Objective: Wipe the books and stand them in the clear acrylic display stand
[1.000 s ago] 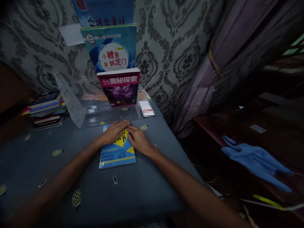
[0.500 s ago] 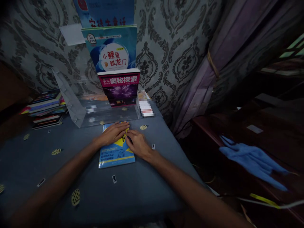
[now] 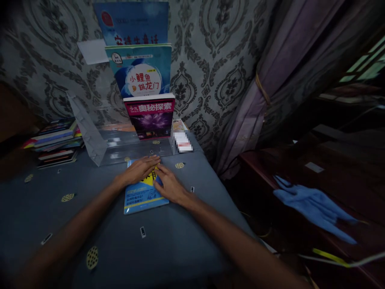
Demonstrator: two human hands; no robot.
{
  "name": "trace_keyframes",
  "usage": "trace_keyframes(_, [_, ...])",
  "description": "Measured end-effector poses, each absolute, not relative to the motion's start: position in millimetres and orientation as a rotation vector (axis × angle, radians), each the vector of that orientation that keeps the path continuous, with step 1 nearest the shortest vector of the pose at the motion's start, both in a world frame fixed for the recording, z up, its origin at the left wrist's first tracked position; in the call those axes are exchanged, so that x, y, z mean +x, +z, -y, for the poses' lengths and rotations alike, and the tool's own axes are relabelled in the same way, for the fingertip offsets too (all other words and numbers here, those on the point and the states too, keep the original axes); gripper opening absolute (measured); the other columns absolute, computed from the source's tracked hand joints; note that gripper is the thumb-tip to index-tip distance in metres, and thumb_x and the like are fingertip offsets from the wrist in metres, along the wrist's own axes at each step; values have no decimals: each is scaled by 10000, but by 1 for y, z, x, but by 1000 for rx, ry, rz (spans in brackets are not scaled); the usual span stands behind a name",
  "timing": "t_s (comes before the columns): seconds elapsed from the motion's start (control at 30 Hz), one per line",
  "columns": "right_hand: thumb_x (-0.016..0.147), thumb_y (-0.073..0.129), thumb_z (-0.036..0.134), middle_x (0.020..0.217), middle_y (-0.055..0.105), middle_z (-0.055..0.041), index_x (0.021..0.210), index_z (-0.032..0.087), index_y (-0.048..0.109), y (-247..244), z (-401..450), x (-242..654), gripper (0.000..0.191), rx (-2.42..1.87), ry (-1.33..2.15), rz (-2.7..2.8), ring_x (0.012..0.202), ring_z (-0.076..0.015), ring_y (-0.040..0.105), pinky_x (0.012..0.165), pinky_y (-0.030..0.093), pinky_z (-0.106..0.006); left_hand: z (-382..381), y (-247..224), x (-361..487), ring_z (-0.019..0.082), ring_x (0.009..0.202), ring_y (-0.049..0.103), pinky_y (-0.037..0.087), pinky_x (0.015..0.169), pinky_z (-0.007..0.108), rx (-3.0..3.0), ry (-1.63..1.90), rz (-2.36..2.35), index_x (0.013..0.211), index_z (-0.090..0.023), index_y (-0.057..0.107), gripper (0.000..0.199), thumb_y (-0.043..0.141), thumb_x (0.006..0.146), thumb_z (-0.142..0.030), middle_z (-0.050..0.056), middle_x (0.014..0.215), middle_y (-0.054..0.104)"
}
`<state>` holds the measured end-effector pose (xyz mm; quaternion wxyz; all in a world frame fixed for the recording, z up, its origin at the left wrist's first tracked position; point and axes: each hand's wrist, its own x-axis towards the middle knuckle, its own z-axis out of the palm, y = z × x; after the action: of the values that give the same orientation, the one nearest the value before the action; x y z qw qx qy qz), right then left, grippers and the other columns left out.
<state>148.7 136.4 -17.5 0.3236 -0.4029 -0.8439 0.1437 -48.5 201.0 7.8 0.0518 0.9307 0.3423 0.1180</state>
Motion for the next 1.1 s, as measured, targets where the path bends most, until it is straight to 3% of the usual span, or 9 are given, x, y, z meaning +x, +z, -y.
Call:
trace_keyframes(0.3, [956,541,258,1408,603,-198,1307,120,639,-13,-118,152,390,-1096,243,2274,1369,-315,525,1151,444,-526,-192,8,-47,198,1389,515,391,1178,406,2848,454,-1009,1374,-205,603,398,407,1029,-240,79,1455,592])
trace_keyframes(0.5, [948,589,335,1473,541,-222,1382,109,582,-13,-105,155,490,-1127,248,2300,1402,-338,488,1149,446,-535,-187,18,-43,207,1363,543,420,1151,385,2859,426,-1001,1309,-219,647,356,452,1021,-293,73,1419,624])
trace_keyframes(0.7, [921,628,294,1473,538,-232,1391,90,577,-5,-102,155,515,-1136,239,2330,1399,-351,492,1142,458,-515,-172,17,-36,225,1391,512,368,1187,457,2851,345,-1115,1378,-195,585,396,418,1020,-224,104,1480,564])
trace_keyframes(0.87, [939,598,271,1398,618,-193,1340,125,632,-5,-94,161,428,-1106,238,2295,1349,-316,548,1130,475,-500,-160,10,-42,199,1406,494,320,1218,469,2808,416,-1059,1395,-235,569,392,435,1030,-279,74,1490,558])
trace_keyframes(1.1, [969,559,314,1486,532,-220,1420,75,559,-11,-87,167,511,-1129,302,2338,1412,-328,482,1151,455,-499,-155,3,-40,213,1432,462,333,1208,492,2812,455,-1062,1412,-233,552,405,420,1030,-255,80,1496,551])
